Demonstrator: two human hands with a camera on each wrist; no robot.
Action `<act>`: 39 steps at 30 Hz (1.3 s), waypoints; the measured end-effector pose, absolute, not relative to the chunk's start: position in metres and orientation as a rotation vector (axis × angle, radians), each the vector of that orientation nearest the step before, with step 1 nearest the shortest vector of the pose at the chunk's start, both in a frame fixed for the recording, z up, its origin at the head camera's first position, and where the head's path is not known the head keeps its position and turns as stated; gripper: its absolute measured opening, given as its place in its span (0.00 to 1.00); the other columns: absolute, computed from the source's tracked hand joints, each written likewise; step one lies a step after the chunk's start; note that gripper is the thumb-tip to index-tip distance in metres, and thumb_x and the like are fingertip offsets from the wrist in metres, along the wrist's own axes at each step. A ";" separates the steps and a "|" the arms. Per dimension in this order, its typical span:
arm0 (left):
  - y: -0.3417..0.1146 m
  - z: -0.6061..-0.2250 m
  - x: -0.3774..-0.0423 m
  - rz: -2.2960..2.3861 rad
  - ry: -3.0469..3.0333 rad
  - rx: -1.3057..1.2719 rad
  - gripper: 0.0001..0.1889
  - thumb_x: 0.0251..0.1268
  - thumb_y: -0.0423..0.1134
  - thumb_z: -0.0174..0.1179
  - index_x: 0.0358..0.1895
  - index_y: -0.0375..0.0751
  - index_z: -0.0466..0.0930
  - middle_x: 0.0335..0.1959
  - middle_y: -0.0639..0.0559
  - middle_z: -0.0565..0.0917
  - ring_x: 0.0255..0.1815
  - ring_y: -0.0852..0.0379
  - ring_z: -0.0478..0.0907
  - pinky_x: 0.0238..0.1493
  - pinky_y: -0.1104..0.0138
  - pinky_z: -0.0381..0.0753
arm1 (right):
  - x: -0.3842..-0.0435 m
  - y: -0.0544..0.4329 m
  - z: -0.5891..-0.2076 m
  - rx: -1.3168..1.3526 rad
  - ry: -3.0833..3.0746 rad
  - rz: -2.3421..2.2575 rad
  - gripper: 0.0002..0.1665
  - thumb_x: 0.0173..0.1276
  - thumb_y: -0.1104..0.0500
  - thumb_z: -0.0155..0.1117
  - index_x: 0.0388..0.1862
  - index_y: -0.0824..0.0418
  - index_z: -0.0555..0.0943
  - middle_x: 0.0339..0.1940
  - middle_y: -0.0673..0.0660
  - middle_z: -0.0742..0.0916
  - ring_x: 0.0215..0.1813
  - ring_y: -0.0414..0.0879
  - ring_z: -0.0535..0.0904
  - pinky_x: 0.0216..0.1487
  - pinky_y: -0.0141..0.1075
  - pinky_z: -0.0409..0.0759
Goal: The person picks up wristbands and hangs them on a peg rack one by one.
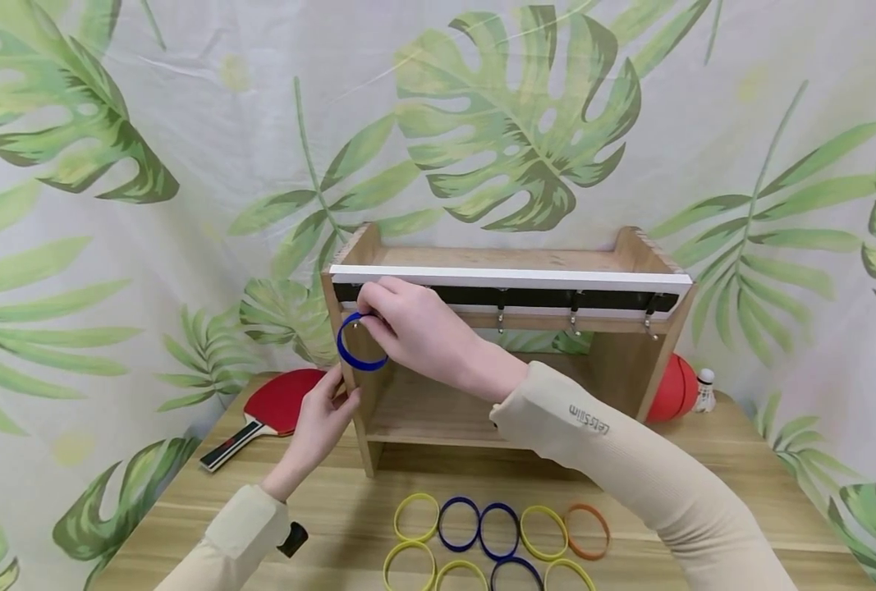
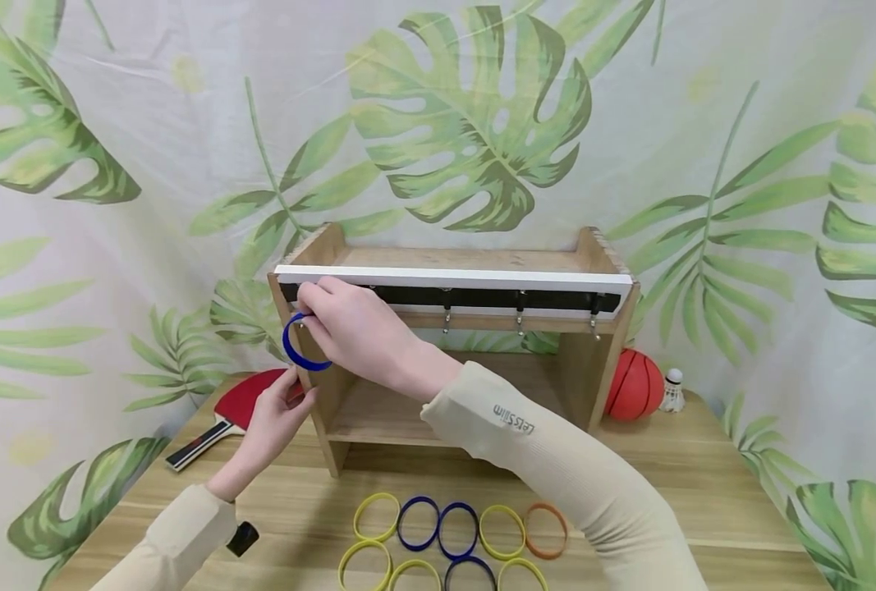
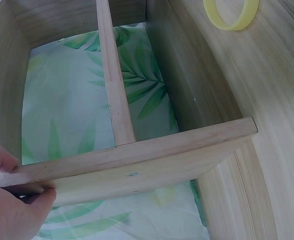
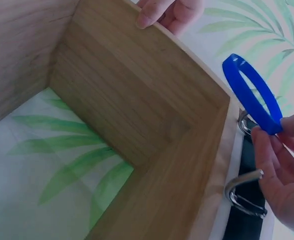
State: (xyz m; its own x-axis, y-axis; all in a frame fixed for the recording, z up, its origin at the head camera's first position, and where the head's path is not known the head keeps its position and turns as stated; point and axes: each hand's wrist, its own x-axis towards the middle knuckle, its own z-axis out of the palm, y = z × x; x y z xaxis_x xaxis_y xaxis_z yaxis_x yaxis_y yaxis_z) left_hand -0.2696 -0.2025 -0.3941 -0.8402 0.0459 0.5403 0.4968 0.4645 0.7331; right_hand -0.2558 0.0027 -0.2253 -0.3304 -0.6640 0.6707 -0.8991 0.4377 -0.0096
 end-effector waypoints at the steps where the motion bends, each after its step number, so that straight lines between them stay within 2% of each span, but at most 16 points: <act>1: -0.202 -0.394 -0.269 -1.353 -2.266 -0.456 0.17 0.68 0.24 0.55 0.58 0.37 0.76 0.55 0.38 0.82 0.61 0.44 0.79 0.54 0.61 0.84 | -0.256 0.002 -0.226 1.297 -2.114 0.503 0.03 0.73 0.63 0.59 0.37 0.61 0.79 0.35 0.53 0.83 0.34 0.40 0.77 0.36 0.27 0.77; 10: -0.200 -0.391 -0.267 -1.385 -2.278 -0.464 0.18 0.69 0.26 0.56 0.61 0.39 0.75 0.58 0.39 0.81 0.62 0.44 0.78 0.57 0.51 0.83 | -0.256 -0.006 -0.229 1.211 -2.201 0.375 0.05 0.73 0.62 0.59 0.37 0.61 0.78 0.31 0.54 0.81 0.31 0.44 0.78 0.33 0.29 0.78; 20: -0.200 -0.391 -0.266 -1.390 -2.292 -0.435 0.15 0.69 0.27 0.56 0.57 0.37 0.77 0.56 0.38 0.82 0.61 0.43 0.79 0.56 0.50 0.83 | -0.253 -0.013 -0.233 1.137 -2.211 0.281 0.04 0.72 0.63 0.59 0.39 0.63 0.79 0.32 0.56 0.82 0.32 0.47 0.81 0.33 0.32 0.82; 25: -0.199 -0.391 -0.268 -1.367 -2.298 -0.421 0.15 0.68 0.25 0.55 0.56 0.36 0.77 0.54 0.38 0.83 0.61 0.43 0.79 0.56 0.53 0.84 | -0.252 -0.011 -0.233 1.115 -2.220 0.246 0.04 0.72 0.62 0.60 0.40 0.62 0.80 0.33 0.55 0.83 0.34 0.47 0.82 0.36 0.32 0.83; 32: -0.200 -0.392 -0.271 -1.353 -2.293 -0.415 0.16 0.66 0.24 0.55 0.56 0.34 0.77 0.52 0.37 0.83 0.59 0.44 0.80 0.56 0.56 0.84 | -0.234 0.011 -0.233 1.129 -2.147 0.389 0.03 0.71 0.62 0.61 0.39 0.61 0.80 0.33 0.53 0.82 0.33 0.43 0.77 0.34 0.30 0.79; 39: -0.201 -0.391 -0.269 -1.362 -2.276 -0.415 0.17 0.66 0.24 0.55 0.57 0.34 0.77 0.53 0.36 0.83 0.60 0.45 0.79 0.54 0.62 0.84 | -0.208 0.065 -0.270 1.109 -2.105 0.566 0.04 0.66 0.63 0.66 0.40 0.61 0.81 0.36 0.52 0.85 0.33 0.40 0.79 0.34 0.26 0.80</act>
State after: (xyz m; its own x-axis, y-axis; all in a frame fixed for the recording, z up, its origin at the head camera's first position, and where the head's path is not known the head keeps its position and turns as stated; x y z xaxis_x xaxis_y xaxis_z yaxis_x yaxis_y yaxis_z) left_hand -0.2691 -0.2007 -0.3912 -0.8521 0.0250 0.5227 0.4725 0.4660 0.7480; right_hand -0.2084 0.0650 -0.2702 -0.4038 -0.5416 0.7373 -0.8383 0.5417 -0.0611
